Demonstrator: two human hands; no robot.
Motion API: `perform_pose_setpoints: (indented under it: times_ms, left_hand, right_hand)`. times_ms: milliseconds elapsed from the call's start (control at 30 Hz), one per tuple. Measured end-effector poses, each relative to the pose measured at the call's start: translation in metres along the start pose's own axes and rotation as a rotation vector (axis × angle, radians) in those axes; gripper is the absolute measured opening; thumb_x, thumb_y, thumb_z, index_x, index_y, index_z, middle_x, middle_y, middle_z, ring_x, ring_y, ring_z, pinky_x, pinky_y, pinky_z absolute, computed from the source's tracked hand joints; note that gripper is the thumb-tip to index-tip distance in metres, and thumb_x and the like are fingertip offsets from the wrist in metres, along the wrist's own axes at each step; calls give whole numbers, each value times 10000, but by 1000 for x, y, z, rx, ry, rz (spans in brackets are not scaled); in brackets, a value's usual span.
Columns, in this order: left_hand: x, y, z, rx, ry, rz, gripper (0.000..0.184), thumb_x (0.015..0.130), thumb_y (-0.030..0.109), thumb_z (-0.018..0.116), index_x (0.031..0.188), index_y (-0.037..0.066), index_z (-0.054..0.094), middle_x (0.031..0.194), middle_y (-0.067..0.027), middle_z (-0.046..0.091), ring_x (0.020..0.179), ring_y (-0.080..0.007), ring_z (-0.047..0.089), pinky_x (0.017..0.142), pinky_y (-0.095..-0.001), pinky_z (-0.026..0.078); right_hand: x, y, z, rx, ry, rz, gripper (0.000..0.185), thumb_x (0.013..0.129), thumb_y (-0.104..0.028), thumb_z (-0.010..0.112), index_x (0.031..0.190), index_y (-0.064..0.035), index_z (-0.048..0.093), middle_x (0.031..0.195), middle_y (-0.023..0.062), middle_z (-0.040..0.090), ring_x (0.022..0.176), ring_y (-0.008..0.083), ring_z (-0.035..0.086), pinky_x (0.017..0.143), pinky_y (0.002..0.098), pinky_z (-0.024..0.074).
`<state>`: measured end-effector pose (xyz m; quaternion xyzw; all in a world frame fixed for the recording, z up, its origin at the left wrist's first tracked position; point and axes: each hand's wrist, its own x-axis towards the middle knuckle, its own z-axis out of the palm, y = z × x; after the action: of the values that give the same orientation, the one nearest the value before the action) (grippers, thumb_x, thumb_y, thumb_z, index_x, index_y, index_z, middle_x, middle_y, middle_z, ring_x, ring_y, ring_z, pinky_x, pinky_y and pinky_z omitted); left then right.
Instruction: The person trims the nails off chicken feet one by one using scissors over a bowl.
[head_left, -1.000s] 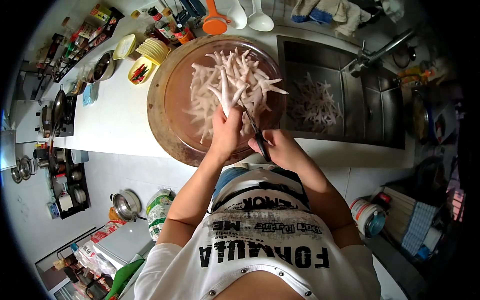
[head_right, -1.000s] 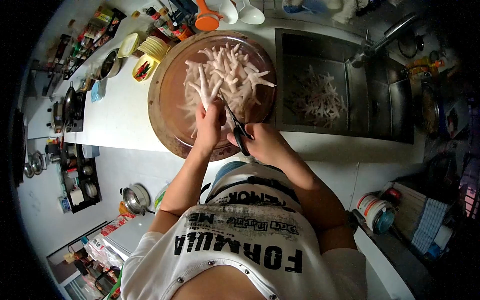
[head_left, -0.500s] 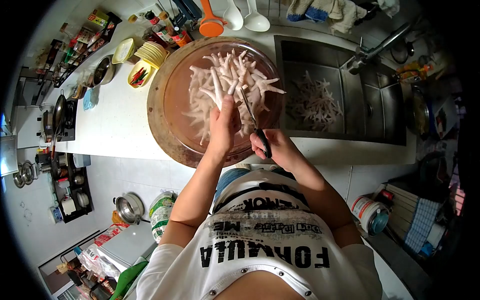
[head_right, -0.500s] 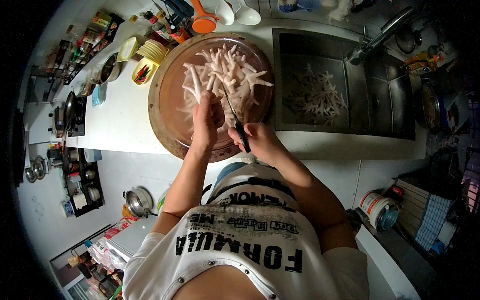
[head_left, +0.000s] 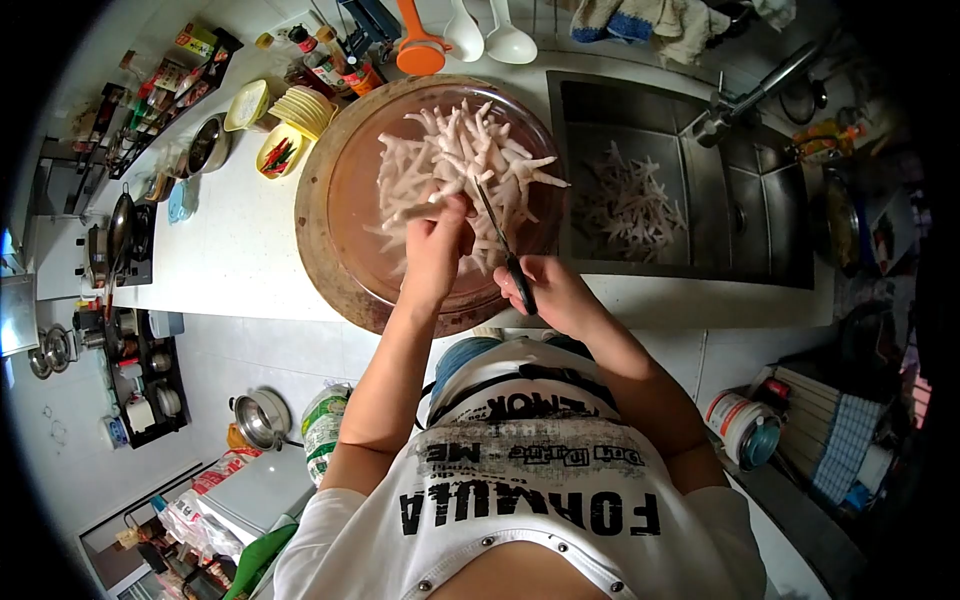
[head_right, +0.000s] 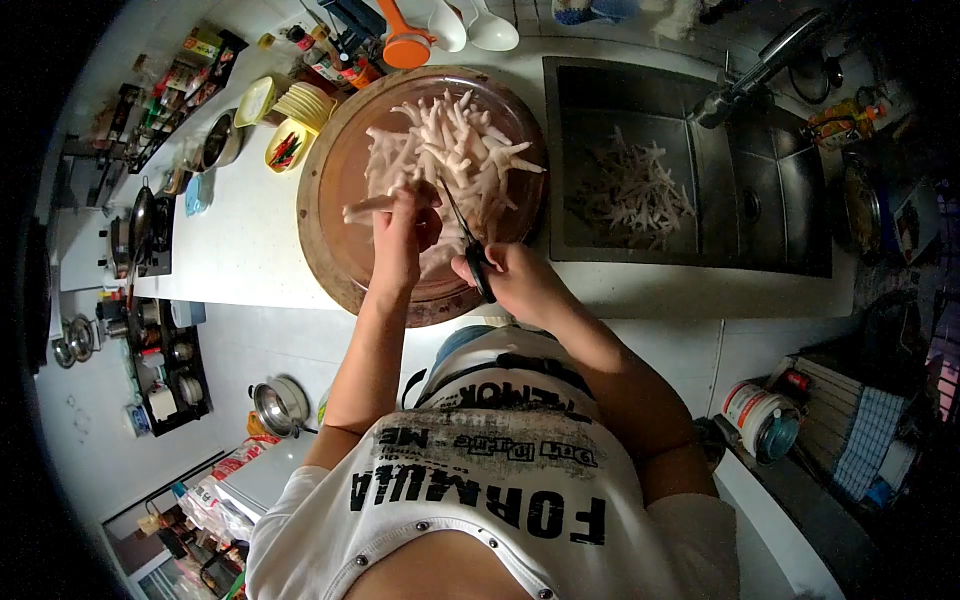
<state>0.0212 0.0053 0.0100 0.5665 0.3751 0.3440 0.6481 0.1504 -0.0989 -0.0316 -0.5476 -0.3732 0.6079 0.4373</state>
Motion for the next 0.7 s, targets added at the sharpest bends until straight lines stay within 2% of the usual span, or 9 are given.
perform_pose_setpoints:
  times_ms: [67, 167, 300, 367, 400, 467, 500, 600, 700]
  left_hand:
    - [4, -3, 3, -272, 68, -46, 428, 908, 445, 441, 752, 53, 514, 563, 9, 426, 441, -80, 367, 408, -226, 260]
    - [8, 0, 10, -227, 137, -116, 400, 896, 479, 420, 720, 120, 393, 522, 41, 289, 424, -76, 276, 395, -229, 198]
    - [12, -10, 4, -256, 88, -101, 366, 882, 479, 422, 747, 139, 414, 516, 29, 309, 413, -90, 273, 388, -233, 206]
    - [15, -9, 8, -560, 164, -139, 340, 882, 480, 408, 779, 157, 433, 509, 29, 327, 410, -94, 274, 383, -232, 206]
    - [17, -6, 11, -563, 167, -137, 340, 882, 480, 408, 779, 157, 433, 509, 29, 327, 410, -94, 274, 383, -232, 206]
    - [21, 3, 17, -694, 308, -352, 343, 881, 500, 408, 792, 172, 457, 503, 39, 343, 402, -95, 270, 385, -223, 205]
    - [22, -1, 17, -742, 320, -423, 355, 856, 537, 423, 774, 195, 470, 495, 46, 366, 397, -84, 267, 377, -215, 196]
    - [17, -3, 21, -688, 230, -575, 365, 823, 576, 438, 767, 217, 472, 490, 48, 391, 394, -77, 272, 365, -213, 192]
    - [14, 6, 32, -635, 382, -533, 387, 807, 596, 434, 726, 218, 458, 482, 45, 393, 391, -79, 291, 354, -223, 208]
  right_hand:
    - [-3, -8, -1, -149, 51, 0, 538, 817, -509, 596, 580, -41, 475, 506, -8, 391, 513, 105, 374, 501, 278, 327]
    - [-7, -24, 0, -287, 75, -27, 543, 811, -511, 602, 618, -13, 502, 508, 11, 414, 510, 123, 394, 499, 293, 342]
    - [-6, -29, 2, -301, 76, -35, 541, 812, -509, 599, 677, 9, 530, 519, 44, 446, 516, 133, 406, 508, 303, 359]
    - [-4, -31, 3, -300, 90, -16, 354, 840, -346, 628, 769, -3, 572, 607, 5, 499, 582, 88, 428, 540, 256, 359]
    - [-4, -32, 4, -304, 88, -15, 354, 840, -346, 628, 769, -3, 572, 607, 5, 499, 582, 88, 428, 540, 256, 359]
    - [-4, -35, 7, -552, 167, -14, 370, 822, -383, 630, 821, -15, 586, 646, 78, 551, 604, 147, 504, 591, 296, 408]
    - [-7, -44, 9, -615, 201, -9, 399, 798, -415, 635, 843, -23, 577, 689, 128, 579, 639, 233, 572, 621, 345, 437]
    - [-9, -52, 14, -655, 297, -70, 410, 784, -422, 639, 834, -23, 562, 699, 131, 591, 657, 295, 585, 613, 369, 445]
    - [-12, -59, 15, -699, 306, -63, 407, 775, -423, 644, 816, -28, 551, 674, 120, 577, 640, 298, 577, 597, 372, 444]
